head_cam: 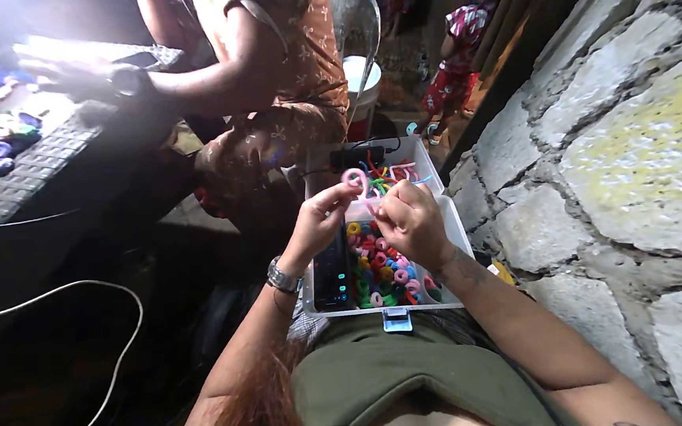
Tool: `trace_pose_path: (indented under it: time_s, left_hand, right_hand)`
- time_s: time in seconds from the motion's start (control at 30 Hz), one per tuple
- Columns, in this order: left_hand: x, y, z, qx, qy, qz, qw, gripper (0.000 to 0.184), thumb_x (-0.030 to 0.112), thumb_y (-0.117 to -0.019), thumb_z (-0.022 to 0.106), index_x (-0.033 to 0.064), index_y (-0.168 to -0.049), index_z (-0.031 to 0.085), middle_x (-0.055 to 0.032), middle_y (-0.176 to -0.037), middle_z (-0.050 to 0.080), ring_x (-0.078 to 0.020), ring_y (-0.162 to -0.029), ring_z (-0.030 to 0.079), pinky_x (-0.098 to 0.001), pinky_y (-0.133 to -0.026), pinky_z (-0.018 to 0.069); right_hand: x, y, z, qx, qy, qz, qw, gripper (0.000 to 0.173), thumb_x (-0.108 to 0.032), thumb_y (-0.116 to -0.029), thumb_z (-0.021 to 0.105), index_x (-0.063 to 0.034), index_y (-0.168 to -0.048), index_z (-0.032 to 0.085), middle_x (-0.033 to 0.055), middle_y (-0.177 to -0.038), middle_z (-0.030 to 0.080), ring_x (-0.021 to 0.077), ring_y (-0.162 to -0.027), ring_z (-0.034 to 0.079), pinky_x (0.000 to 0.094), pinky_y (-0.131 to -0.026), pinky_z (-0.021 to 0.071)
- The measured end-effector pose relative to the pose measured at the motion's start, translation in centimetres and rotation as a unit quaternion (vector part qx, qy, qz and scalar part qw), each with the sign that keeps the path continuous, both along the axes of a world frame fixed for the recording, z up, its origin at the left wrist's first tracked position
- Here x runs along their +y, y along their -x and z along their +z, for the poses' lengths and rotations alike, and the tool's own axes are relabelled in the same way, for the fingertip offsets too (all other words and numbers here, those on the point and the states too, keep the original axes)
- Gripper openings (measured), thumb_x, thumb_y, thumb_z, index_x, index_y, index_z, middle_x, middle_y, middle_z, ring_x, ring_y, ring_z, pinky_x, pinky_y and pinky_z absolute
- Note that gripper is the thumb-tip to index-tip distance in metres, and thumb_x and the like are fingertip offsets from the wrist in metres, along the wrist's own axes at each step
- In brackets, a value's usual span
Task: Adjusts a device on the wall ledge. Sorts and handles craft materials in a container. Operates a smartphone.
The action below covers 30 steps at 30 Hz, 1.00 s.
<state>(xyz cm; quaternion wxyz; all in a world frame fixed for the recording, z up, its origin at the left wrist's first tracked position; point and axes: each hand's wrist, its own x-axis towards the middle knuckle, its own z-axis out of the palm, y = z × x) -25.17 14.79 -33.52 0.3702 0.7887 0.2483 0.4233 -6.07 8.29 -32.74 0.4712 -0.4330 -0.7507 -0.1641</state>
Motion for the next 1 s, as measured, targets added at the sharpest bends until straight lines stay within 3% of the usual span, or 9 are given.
trace_pose_path:
  time_s: [0.13, 0.27, 0.33, 0.43, 0.53, 0.6, 0.7, 0.8, 1.0]
  left_hand:
    - [0.1, -0.2, -0.3, 0.029, -0.058, -0.095, 0.993, 0.036, 0.019, -0.0959, 0.062, -0.0017, -0.125, 0.068, -0.0162, -0.146, 0.054, -0.0193, -0.135, 0.053, -0.0351, -0.109, 0.0477]
    - [0.1, 0.1, -0.4, -0.042, -0.095, -0.070, 0.992, 0.024, 0.016, -0.0926, 0.071, 0.0031, -0.112, 0.065, -0.0084, -0.131, 0.061, -0.0102, -0.117, 0.059, -0.0253, -0.092, 0.0529]
    - [0.0, 0.1, -0.3, -0.049, -0.112, -0.082, 0.989, 0.012, 0.009, -0.0934, 0.069, 0.0028, -0.103, 0.068, -0.0088, -0.125, 0.063, -0.0120, -0.119, 0.060, -0.0287, -0.099, 0.0537]
    - [0.0, 0.1, -0.1, -0.008, -0.127, -0.110, 0.986, 0.019, 0.007, -0.0981, 0.059, 0.0043, -0.109, 0.074, -0.0088, -0.123, 0.064, -0.0145, -0.122, 0.058, -0.0324, -0.105, 0.0498]
    - [0.1, -0.2, -0.2, 0.046, -0.135, -0.084, 0.986, 0.033, 0.001, -0.0944, 0.052, 0.0064, -0.119, 0.073, -0.0099, -0.125, 0.064, -0.0187, -0.122, 0.057, -0.0376, -0.105, 0.0473]
    - [0.2, -0.4, -0.2, 0.074, -0.161, -0.035, 0.983, 0.036, -0.002, -0.0930, 0.055, 0.0063, -0.124, 0.072, -0.0109, -0.122, 0.065, -0.0204, -0.118, 0.059, -0.0386, -0.102, 0.0486]
    - [0.2, -0.3, -0.4, 0.079, -0.197, 0.035, 0.977, 0.020, 0.002, -0.0927, 0.063, 0.0046, -0.108, 0.076, -0.0101, -0.109, 0.070, -0.0197, -0.107, 0.066, -0.0388, -0.097, 0.0528]
    - [0.0, -0.2, -0.3, 0.105, -0.269, 0.109, 0.951, 0.016, 0.009, -0.0960, 0.062, 0.0079, -0.097, 0.078, -0.0077, -0.100, 0.073, -0.0210, -0.095, 0.067, -0.0431, -0.087, 0.0501]
    - [-0.9, -0.6, 0.1, 0.227, -0.325, 0.158, 0.905, 0.017, 0.008, -0.0948, 0.065, 0.0150, -0.100, 0.080, -0.0077, -0.121, 0.068, -0.0313, -0.113, 0.060, -0.0528, -0.092, 0.0449]
  right_hand:
    - [0.2, 0.0, 0.0, 0.038, 0.051, 0.014, 0.998, 0.012, -0.008, -0.0784, 0.070, -0.0051, -0.070, 0.062, 0.0113, -0.080, 0.061, 0.0245, -0.072, 0.060, 0.0396, -0.064, 0.0461]
    - [0.4, -0.4, -0.3, 0.058, 0.167, 0.049, 0.983, 0.013, -0.009, -0.0748, 0.075, -0.0018, -0.077, 0.065, 0.0128, -0.083, 0.061, 0.0274, -0.074, 0.063, 0.0477, -0.065, 0.0513]
    - [0.4, -0.5, 0.1, 0.053, 0.272, 0.068, 0.958, 0.012, -0.010, -0.0789, 0.075, -0.0008, -0.081, 0.068, 0.0128, -0.085, 0.062, 0.0272, -0.076, 0.064, 0.0479, -0.066, 0.0538]
    - [0.4, -0.4, 0.8, 0.085, 0.409, 0.105, 0.903, 0.015, -0.012, -0.0859, 0.078, 0.0000, -0.093, 0.073, 0.0124, -0.092, 0.066, 0.0240, -0.085, 0.065, 0.0453, -0.076, 0.0549]
    - [0.4, -0.4, 0.8, 0.132, 0.425, 0.128, 0.886, 0.012, -0.012, -0.0844, 0.078, -0.0034, -0.093, 0.074, 0.0083, -0.094, 0.069, 0.0162, -0.086, 0.066, 0.0389, -0.079, 0.0558]
    - [0.5, -0.5, 0.6, 0.133, 0.405, 0.141, 0.894, 0.008, -0.010, -0.0842, 0.075, -0.0049, -0.079, 0.071, 0.0080, -0.093, 0.069, 0.0137, -0.085, 0.064, 0.0339, -0.075, 0.0533]
    - [0.6, -0.7, 0.7, 0.144, 0.392, 0.163, 0.894, 0.010, -0.010, -0.0855, 0.073, -0.0055, -0.077, 0.070, 0.0026, -0.081, 0.061, 0.0068, -0.074, 0.056, 0.0236, -0.065, 0.0466]
    - [0.4, -0.9, 1.4, 0.185, 0.432, 0.194, 0.861, 0.013, -0.017, -0.0897, 0.076, -0.0046, -0.089, 0.070, 0.0023, -0.091, 0.065, 0.0033, -0.075, 0.057, 0.0204, -0.068, 0.0491]
    - [0.3, -0.7, 2.6, 0.316, 0.552, 0.219, 0.740, 0.037, -0.025, -0.1101, 0.041, -0.0021, -0.100, 0.068, 0.0002, -0.089, 0.065, 0.0030, -0.080, 0.061, 0.0219, -0.076, 0.0516]
